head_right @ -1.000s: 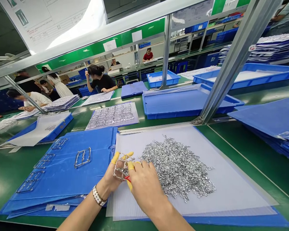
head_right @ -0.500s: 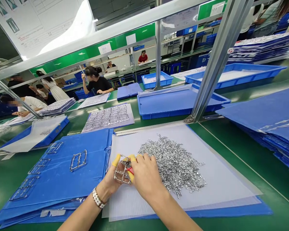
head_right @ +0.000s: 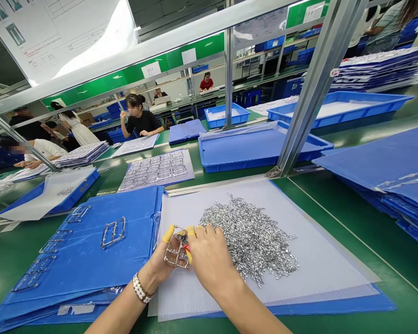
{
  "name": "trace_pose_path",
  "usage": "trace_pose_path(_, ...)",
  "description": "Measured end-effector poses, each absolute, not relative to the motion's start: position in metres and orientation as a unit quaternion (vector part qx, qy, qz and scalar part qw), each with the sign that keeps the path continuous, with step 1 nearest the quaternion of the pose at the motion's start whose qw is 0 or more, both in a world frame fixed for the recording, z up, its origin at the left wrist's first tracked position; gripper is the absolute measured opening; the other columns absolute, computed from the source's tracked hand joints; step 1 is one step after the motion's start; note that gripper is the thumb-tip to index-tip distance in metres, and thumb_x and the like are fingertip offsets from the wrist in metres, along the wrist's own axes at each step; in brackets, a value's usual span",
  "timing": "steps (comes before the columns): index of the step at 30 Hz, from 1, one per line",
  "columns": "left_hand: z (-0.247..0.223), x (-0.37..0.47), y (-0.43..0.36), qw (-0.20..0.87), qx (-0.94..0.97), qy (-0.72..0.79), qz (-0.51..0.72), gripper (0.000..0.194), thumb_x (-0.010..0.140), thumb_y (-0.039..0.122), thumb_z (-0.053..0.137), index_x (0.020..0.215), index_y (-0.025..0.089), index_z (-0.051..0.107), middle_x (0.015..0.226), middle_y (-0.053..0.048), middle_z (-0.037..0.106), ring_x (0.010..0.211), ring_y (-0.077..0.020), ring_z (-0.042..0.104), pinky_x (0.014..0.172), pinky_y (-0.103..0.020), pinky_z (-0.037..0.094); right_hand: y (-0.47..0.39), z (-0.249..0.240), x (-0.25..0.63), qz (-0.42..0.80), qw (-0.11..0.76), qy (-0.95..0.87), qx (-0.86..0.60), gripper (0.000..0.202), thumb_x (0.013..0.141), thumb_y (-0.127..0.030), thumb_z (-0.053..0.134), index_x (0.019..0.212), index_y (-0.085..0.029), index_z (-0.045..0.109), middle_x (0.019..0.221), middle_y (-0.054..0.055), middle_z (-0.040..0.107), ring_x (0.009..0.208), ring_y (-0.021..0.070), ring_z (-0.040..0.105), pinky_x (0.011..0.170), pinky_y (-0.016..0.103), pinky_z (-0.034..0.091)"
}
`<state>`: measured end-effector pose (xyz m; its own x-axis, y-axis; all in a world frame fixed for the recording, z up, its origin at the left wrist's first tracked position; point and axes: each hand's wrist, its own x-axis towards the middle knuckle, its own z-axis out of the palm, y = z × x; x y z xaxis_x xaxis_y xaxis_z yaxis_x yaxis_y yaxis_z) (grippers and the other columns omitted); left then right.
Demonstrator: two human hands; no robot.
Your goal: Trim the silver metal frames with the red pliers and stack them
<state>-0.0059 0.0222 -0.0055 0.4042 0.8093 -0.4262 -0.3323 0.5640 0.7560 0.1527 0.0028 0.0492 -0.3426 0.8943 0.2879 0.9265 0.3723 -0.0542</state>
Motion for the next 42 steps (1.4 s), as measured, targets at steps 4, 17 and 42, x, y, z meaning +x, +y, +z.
trace_pose_path(4, -0.003, -0.01, 0.023, 0.826, 0.277, 0.35, 0.343, 0.072, 0.084, 0.068, 0.034, 0.122, 0.012, 0.058, 0.093, -0.015, 0.067, 0.062, -0.0218, 0.064, 0.054, -0.033, 0.049, 0.0, 0.042, 0.165, -0.058, 0.15, -0.806, -0.57, 0.028, 0.08, -0.03, 0.066, 0.106, -0.022, 0.062, 0.089, 0.004, 0.067, 0.086, 0.0218, 0.056, 0.072, 0.035, 0.029)
trace_pose_path(17, 0.002, -0.009, 0.023, 0.838, 0.259, 0.354, 0.324, 0.081, 0.086, 0.068, 0.025, 0.115, 0.003, 0.062, 0.077, -0.015, 0.068, 0.065, -0.0227, 0.064, 0.057, -0.034, 0.051, -0.004, 0.034, 0.165, -0.04, 0.102, -0.808, -0.579, 0.019, 0.081, -0.026, 0.062, 0.099, -0.02, 0.062, 0.088, 0.005, 0.066, 0.086, 0.0235, 0.054, 0.07, 0.035, 0.027)
trace_pose_path(42, -0.002, -0.012, 0.023, 0.816, 0.263, 0.395, 0.328, 0.079, 0.083, 0.071, 0.032, 0.11, 0.005, 0.065, 0.077, -0.015, 0.068, 0.068, -0.0223, 0.065, 0.061, -0.032, 0.051, 0.0, 0.038, 0.161, -0.076, 0.072, -0.825, -0.555, 0.016, 0.083, -0.019, 0.056, 0.097, -0.018, 0.063, 0.083, 0.007, 0.063, 0.081, 0.025, 0.054, 0.067, 0.037, 0.026)
